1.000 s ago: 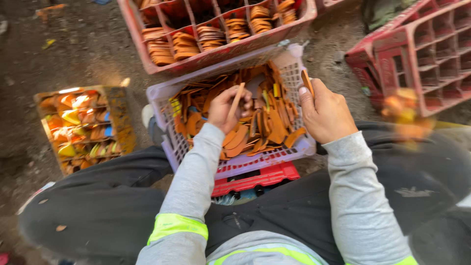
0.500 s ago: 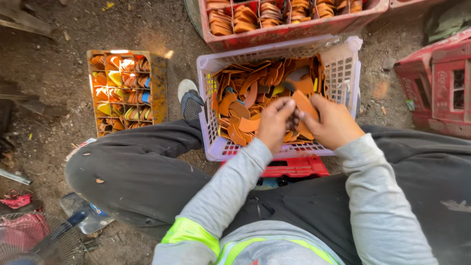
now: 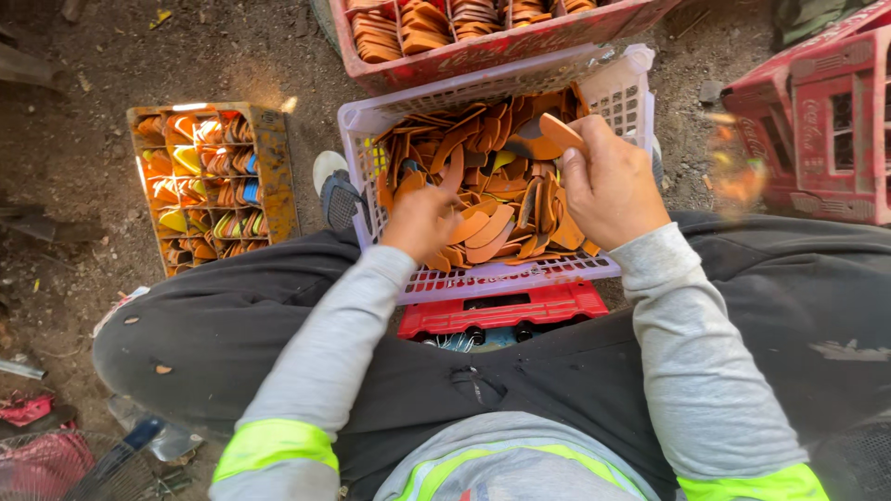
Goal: The person sits on the ground and sorts orange plastic pieces from a white basket into a red crate. They pick up pieces, separate them by hand, and place them into the crate.
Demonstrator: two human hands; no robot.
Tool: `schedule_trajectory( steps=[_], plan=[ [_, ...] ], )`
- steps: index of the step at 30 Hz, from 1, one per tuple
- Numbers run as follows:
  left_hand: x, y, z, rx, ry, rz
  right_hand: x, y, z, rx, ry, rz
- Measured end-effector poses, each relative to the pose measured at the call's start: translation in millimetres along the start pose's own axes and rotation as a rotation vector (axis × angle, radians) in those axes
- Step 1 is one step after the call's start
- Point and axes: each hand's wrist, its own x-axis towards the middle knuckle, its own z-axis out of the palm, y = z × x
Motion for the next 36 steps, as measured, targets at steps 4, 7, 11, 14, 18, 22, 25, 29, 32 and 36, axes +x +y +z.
schedule_trajectory(
  steps=[4, 7, 11, 14, 18, 22, 25, 29, 32, 36],
  plan=[
    [-8, -6, 48, 0.416, -0.125, 0.101, 1, 5, -2, 0.019, -0.021, 0.013],
    [1, -24, 48, 0.296, -0.232, -0.024, 1, 9, -5, 0.004, -0.027, -0.001],
    [15, -39, 26, -0.689, -0.26, -0.3, 2, 12, -4, 0.022, -0.029, 0.044],
    [13, -28, 5, -1.081, -0.268, -0.344, 5, 12, 7, 0.112, -0.073, 0.084],
    [0, 12, -9, -1.324, -0.124, -0.346, -9, -7, 39, 0.194, -0.14, 0.059],
    [-18, 51, -17, -1.415, 0.034, -0.33, -37, -39, 70, 0.31, -0.138, -0.13],
    [-33, 58, -32, -1.509, -0.001, -0.303, -45, -47, 65, 0.403, -0.276, -0.085],
    [-39, 53, -51, -1.578, -0.155, -0.199, -39, -52, 49, 0.679, -0.379, 0.07],
    [-37, 49, -58, -1.575, -0.231, -0.129, -36, -58, 43, 0.702, -0.321, 0.133],
    [-33, 52, -61, -1.703, -0.258, -0.062, -37, -68, 44, 0.58, -0.142, -0.038]
  ],
)
